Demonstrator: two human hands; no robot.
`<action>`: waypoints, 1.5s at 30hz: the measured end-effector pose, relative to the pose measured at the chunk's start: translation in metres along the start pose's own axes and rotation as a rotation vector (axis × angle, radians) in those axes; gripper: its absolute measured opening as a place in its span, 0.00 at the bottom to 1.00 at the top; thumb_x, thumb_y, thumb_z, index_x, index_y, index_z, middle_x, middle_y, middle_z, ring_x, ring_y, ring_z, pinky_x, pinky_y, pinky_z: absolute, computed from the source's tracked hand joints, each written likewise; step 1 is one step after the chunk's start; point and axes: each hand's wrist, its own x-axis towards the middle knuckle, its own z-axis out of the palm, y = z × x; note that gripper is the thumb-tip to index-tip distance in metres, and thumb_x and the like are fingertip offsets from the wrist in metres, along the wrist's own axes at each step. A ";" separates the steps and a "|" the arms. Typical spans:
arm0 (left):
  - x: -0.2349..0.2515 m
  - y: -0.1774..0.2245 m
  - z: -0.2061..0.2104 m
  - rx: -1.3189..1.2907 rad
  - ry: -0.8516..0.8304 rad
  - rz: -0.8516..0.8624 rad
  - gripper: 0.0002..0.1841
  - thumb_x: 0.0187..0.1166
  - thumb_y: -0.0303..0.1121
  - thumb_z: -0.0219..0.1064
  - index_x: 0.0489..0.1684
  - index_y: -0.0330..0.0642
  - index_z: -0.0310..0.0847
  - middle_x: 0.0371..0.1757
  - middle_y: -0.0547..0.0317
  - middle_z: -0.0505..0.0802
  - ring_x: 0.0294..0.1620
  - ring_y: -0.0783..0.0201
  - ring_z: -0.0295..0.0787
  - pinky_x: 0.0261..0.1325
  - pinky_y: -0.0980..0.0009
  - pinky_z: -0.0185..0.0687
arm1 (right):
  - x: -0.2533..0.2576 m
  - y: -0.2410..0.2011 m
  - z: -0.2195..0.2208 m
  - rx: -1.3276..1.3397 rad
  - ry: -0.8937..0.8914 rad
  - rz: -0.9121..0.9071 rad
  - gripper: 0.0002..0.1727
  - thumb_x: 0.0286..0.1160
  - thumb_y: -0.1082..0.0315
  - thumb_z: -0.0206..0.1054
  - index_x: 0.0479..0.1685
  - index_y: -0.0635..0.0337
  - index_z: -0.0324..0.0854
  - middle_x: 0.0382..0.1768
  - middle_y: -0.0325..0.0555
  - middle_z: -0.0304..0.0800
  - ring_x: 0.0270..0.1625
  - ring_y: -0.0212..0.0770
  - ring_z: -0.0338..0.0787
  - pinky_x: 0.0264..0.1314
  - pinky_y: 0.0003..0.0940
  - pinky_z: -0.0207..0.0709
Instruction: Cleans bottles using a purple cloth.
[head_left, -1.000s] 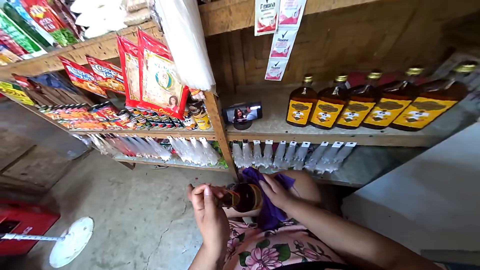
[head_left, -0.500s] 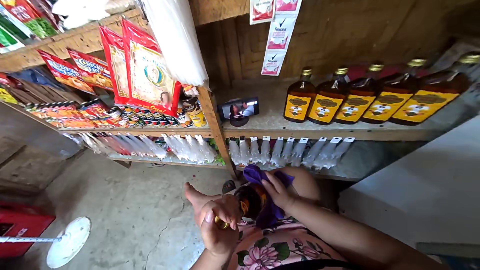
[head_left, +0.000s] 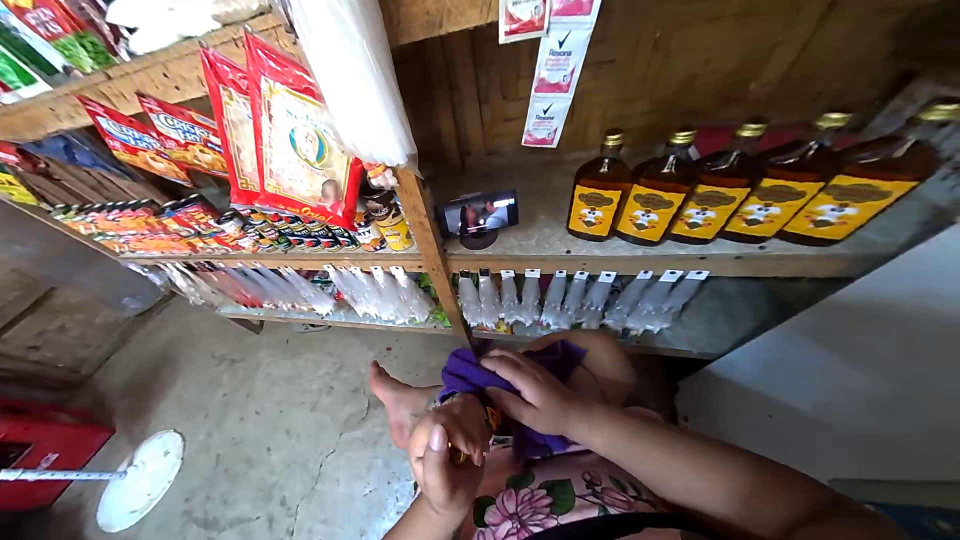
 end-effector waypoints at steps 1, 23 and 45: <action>0.001 -0.001 0.000 -0.003 0.003 0.004 0.24 0.92 0.48 0.49 0.23 0.50 0.79 0.16 0.70 0.81 0.21 0.75 0.80 0.34 0.76 0.77 | -0.001 0.007 -0.002 0.036 -0.013 0.039 0.24 0.86 0.57 0.56 0.64 0.70 0.83 0.62 0.62 0.88 0.70 0.51 0.86 0.77 0.44 0.74; 0.037 0.017 0.013 -0.052 0.048 -0.131 0.33 0.88 0.63 0.40 0.21 0.53 0.80 0.14 0.69 0.80 0.17 0.72 0.78 0.30 0.74 0.77 | -0.032 0.074 -0.007 0.000 0.072 0.304 0.31 0.91 0.57 0.44 0.75 0.76 0.73 0.71 0.67 0.82 0.77 0.51 0.81 0.84 0.39 0.66; 0.006 0.004 -0.005 0.009 -0.101 -0.028 0.27 0.93 0.51 0.46 0.20 0.51 0.76 0.13 0.71 0.77 0.18 0.75 0.75 0.31 0.77 0.73 | 0.004 0.014 -0.008 0.066 -0.083 0.058 0.25 0.88 0.57 0.54 0.65 0.71 0.83 0.62 0.63 0.89 0.69 0.50 0.87 0.76 0.43 0.75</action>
